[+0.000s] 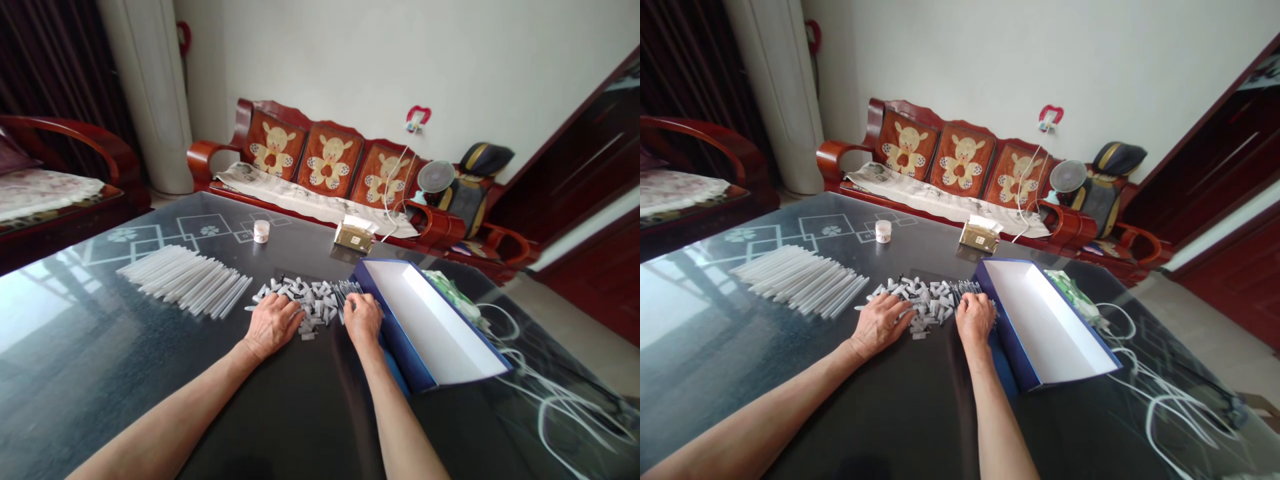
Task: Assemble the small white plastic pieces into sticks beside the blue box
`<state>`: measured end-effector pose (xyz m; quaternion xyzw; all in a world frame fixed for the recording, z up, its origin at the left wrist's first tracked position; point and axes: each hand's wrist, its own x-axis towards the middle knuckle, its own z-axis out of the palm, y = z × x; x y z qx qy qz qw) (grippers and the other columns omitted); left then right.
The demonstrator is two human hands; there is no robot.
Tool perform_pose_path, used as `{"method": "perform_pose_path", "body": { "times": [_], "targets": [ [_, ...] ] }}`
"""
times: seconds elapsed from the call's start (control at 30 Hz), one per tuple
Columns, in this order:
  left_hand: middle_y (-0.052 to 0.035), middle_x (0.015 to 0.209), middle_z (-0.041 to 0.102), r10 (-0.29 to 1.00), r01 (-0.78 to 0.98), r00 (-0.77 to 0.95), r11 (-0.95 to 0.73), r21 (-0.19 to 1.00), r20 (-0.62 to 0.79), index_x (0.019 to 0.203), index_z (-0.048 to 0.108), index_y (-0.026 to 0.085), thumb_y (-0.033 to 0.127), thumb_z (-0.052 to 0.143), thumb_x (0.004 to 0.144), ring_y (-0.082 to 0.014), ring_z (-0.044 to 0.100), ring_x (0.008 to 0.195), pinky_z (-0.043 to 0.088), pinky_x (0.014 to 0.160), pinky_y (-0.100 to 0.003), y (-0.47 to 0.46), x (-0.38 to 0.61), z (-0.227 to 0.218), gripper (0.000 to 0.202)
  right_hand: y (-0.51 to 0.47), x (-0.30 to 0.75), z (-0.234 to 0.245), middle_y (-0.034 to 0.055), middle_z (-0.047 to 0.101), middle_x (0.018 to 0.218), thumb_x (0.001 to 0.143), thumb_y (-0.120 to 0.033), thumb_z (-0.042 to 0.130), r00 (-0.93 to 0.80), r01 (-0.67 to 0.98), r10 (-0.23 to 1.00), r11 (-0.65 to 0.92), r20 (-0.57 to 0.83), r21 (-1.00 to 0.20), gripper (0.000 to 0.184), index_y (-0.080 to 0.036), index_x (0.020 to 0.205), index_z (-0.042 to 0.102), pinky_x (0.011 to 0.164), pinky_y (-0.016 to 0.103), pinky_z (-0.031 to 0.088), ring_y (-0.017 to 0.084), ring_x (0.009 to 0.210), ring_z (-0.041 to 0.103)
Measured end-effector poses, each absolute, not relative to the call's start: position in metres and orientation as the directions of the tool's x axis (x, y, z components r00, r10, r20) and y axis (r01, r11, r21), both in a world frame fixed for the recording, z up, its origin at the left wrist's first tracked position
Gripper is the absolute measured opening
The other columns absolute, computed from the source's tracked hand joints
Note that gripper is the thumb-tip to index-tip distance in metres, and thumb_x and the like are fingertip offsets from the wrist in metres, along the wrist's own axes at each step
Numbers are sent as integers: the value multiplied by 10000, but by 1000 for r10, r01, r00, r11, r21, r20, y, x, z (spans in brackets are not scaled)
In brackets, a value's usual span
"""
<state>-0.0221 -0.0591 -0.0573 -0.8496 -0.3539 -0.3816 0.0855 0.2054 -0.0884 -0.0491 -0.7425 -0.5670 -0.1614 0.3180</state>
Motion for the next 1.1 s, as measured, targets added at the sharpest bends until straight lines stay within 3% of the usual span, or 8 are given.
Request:
{"method": "perform_pose_path", "body": {
  "times": [0.17,0.63,0.83,0.97,1.1],
  "targets": [
    [-40,690,527,529,676,464,-730,103,711,926,670,208,370,455,917,-171,474,689,379,645,-297,-58,-21,-59,269,-84,209,-63,53,588,794,765,-253,628,211,977,749,-151,628,-148,88,-213,708,683,694,317,278,181,750,471],
    [-52,749,555,530,660,493,-745,100,691,1038,647,202,335,426,932,-174,488,724,418,703,-318,-56,-20,-62,279,-79,207,-71,83,587,748,803,-274,561,214,964,750,-268,625,-9,189,-197,656,651,673,347,288,211,731,498],
    [-54,759,558,580,675,484,-724,142,656,993,651,193,328,415,933,-180,478,724,423,713,-327,-56,-19,-64,278,-77,209,-64,107,629,778,845,-273,489,325,941,722,-309,611,-136,192,-167,815,646,662,343,305,229,725,541],
    [-53,774,553,643,711,501,-688,148,579,960,650,205,322,422,926,-191,475,745,427,714,-330,-55,-19,-64,259,-70,212,-67,107,653,826,868,-253,428,294,952,694,-152,657,-265,215,-142,902,610,692,326,355,224,751,568],
    [-55,798,553,658,708,534,-691,144,531,930,649,207,305,427,923,-191,476,765,436,722,-324,-54,-20,-63,243,-68,201,-71,130,633,902,862,-202,386,222,961,654,-22,723,-275,278,-119,1041,580,765,334,397,241,846,563]
  ]
}}
